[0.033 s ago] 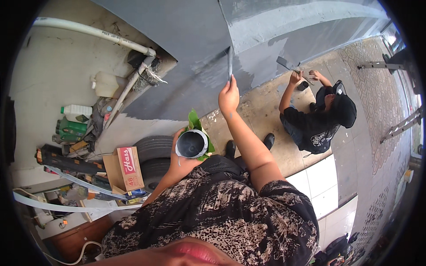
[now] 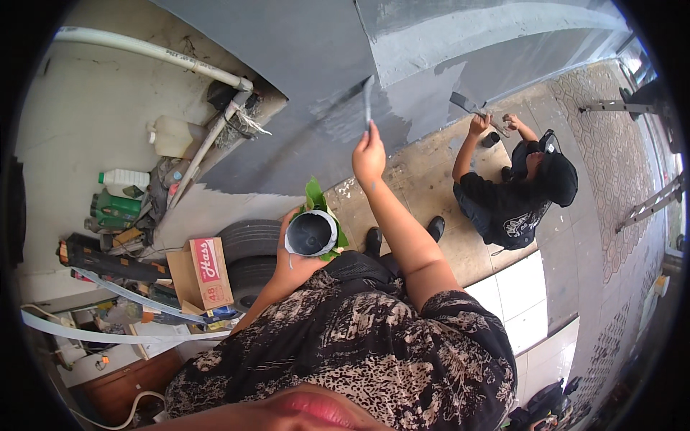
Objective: Painting a gray wall with a brush while holding a small paint container.
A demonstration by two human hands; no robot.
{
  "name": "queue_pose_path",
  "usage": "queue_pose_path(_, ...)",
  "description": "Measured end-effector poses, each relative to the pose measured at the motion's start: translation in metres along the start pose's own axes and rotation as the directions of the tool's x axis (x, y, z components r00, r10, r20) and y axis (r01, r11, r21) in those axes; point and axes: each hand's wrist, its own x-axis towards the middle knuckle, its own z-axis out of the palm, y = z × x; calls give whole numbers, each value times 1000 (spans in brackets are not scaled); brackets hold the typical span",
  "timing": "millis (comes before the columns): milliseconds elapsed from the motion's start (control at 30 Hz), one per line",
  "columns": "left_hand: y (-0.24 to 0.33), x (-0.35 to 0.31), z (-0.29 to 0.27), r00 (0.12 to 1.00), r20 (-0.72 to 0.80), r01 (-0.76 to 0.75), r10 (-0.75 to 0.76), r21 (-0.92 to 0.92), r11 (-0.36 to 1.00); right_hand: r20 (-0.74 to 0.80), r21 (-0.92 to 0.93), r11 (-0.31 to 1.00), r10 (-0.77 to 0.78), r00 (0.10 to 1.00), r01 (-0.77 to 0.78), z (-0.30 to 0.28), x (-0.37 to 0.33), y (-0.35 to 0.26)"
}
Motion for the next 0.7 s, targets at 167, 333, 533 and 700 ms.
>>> queue_pose_path(167,2,-7,-15,1000,-23,6,-6,-6,1000,298,20,998,53,953,-62,-5,-44,-26)
queue_pose_path(333,1,-13,-23,1000,-23,-4,4,-6,1000,-173,3,999,-38,984,39,0,-28,-23)
queue_pose_path(533,2,-17,-28,1000,-19,18,-18,6,1000,121,19,999,-52,991,50,9,-23,-32)
queue_pose_path(700,-6,-18,-31,999,-35,15,-17,-72,997,362,74,996,-75,929,51,-7,-83,-46)
